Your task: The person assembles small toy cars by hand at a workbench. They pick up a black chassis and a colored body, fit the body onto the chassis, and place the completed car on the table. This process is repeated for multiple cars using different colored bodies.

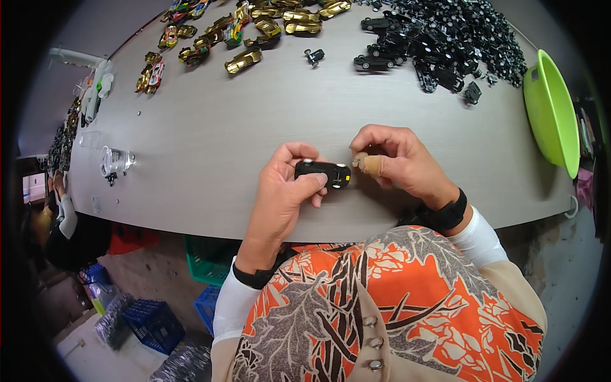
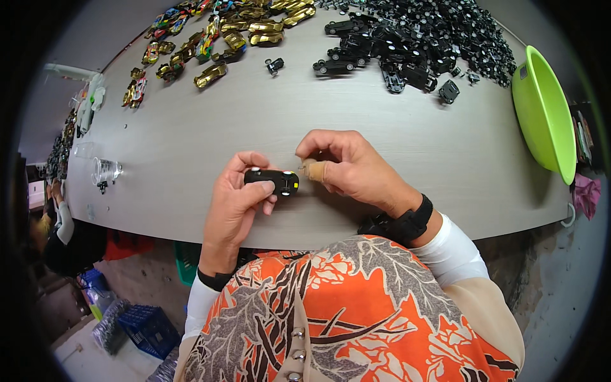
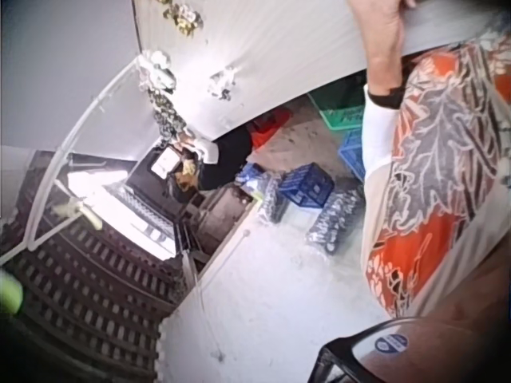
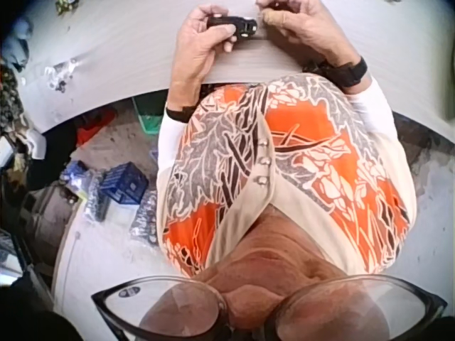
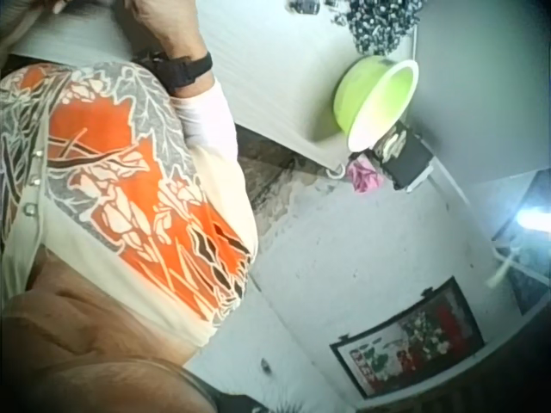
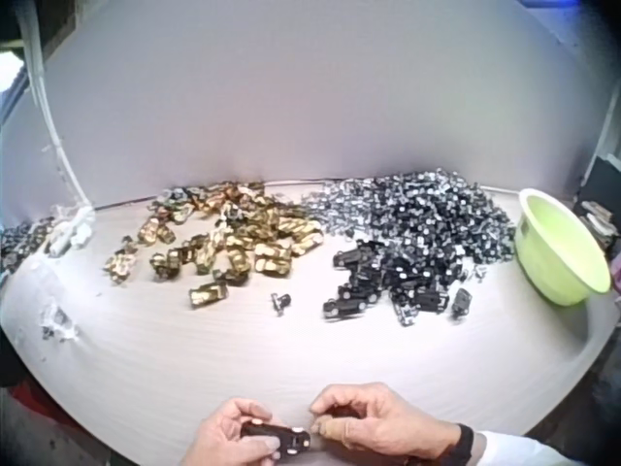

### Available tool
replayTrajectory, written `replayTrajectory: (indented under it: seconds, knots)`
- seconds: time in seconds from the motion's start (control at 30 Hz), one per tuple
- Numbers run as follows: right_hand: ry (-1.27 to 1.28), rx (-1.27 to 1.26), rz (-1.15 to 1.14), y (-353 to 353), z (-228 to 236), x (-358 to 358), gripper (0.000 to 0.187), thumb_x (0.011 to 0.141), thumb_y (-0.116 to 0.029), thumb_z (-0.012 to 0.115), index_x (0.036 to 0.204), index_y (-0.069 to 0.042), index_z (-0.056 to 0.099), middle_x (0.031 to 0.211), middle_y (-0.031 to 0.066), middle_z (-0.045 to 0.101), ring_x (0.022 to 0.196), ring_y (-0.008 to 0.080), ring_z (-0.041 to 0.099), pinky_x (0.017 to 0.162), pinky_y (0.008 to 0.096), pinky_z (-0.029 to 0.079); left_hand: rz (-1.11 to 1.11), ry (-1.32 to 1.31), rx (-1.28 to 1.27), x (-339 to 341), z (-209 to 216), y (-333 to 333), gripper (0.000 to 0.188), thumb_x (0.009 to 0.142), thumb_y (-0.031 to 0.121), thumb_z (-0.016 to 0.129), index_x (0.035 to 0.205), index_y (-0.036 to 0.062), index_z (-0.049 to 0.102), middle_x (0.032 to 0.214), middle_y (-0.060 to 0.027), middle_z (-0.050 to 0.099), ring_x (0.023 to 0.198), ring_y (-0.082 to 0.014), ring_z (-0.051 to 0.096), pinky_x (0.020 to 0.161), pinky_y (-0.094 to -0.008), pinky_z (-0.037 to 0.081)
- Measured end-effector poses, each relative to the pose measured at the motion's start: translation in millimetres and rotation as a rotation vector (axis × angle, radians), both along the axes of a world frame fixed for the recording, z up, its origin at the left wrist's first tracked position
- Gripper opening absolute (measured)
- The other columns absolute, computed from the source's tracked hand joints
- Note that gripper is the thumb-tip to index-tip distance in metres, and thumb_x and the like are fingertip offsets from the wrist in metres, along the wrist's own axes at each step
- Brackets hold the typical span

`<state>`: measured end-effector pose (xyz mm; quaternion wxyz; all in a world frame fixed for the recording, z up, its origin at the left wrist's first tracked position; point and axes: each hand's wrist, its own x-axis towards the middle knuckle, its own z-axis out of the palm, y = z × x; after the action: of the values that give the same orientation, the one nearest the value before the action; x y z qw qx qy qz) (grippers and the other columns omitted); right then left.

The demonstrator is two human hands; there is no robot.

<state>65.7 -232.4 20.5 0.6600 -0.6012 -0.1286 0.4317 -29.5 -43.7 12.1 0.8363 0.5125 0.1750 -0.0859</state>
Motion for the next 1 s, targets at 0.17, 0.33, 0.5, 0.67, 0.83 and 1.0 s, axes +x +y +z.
replayTrajectory:
  seconds: [0.17, 0.33, 0.5, 0.67, 0.83, 1.0]
  knots:
    - [-0.109, 0.058, 0.156, 4.5, -8.0, -5.5, 0.008, 0.083, -0.006, 0.061, 0.090, -0.004, 0.060, 0.072, -0.0032, 0.055, 0.055, 0.0028, 0.045, 0.049, 0.0184, 0.038, 0.095, -0.057, -0.063, 1.1, -9.9, -3.5, 0.024, 0.079, 0.000, 0.060, 0.103, 0.0019, 0.054, 0.087, -0.0084, 0.063, 0.069, -0.0107, 0.057, 0.055, -0.0211, 0.048]
    - [-0.095, 0.124, 0.058, -1.1, -10.1, -0.3, 0.005, 0.080, -0.004, 0.060, 0.085, -0.002, 0.058, 0.075, -0.0020, 0.054, 0.057, 0.0032, 0.048, 0.050, 0.0186, 0.039, 0.055, -0.085, -0.069, 2.4, -5.4, -7.5, 0.019, 0.082, 0.004, 0.060, 0.100, 0.0007, 0.055, 0.087, -0.0104, 0.063, 0.077, -0.0147, 0.062, 0.061, -0.0277, 0.052]
    - [-0.008, 0.214, 0.078, -4.6, -1.3, 4.9, 0.003, 0.080, -0.004, 0.060, 0.080, -0.002, 0.059, 0.073, -0.0029, 0.053, 0.057, 0.0033, 0.049, 0.049, 0.0176, 0.038, -0.143, -0.023, -0.025, -2.5, -0.5, -8.9, 0.017, 0.083, 0.006, 0.058, 0.099, -0.0004, 0.056, 0.082, -0.0109, 0.063, 0.063, -0.0138, 0.061, 0.054, -0.0218, 0.049]
    - [-0.005, 0.145, 0.170, -2.5, 1.7, 1.2, 0.002, 0.079, -0.003, 0.061, 0.081, -0.002, 0.061, 0.074, -0.0019, 0.056, 0.061, 0.0034, 0.050, 0.051, 0.0183, 0.038, -0.239, -0.086, 0.144, -5.4, -1.0, -10.7, 0.013, 0.084, 0.002, 0.056, 0.098, 0.0005, 0.057, 0.077, -0.0040, 0.060, 0.061, -0.0073, 0.056, 0.050, -0.0184, 0.044]
    - [-0.145, 0.038, 0.190, 1.2, -0.1, -5.8, 0.004, 0.080, -0.003, 0.062, 0.083, -0.001, 0.060, 0.076, 0.0009, 0.055, 0.063, 0.0041, 0.048, 0.052, 0.0190, 0.039, -0.275, -0.020, 0.290, -9.0, 0.4, -12.5, 0.016, 0.084, 0.004, 0.056, 0.099, -0.0003, 0.056, 0.074, -0.0033, 0.061, 0.058, -0.0046, 0.054, 0.048, -0.0171, 0.041]
    - [-0.470, -0.042, 0.110, 6.7, -16.7, -14.9, 0.006, 0.074, -0.003, 0.063, 0.080, -0.001, 0.061, 0.066, 0.0128, 0.059, 0.059, 0.0160, 0.054, 0.057, 0.0295, 0.044, -0.270, -0.034, 0.426, -9.4, 5.8, -14.9, 0.015, 0.084, 0.005, 0.055, 0.097, -0.0004, 0.057, 0.070, -0.0021, 0.060, 0.053, -0.0036, 0.051, 0.045, -0.0168, 0.039]
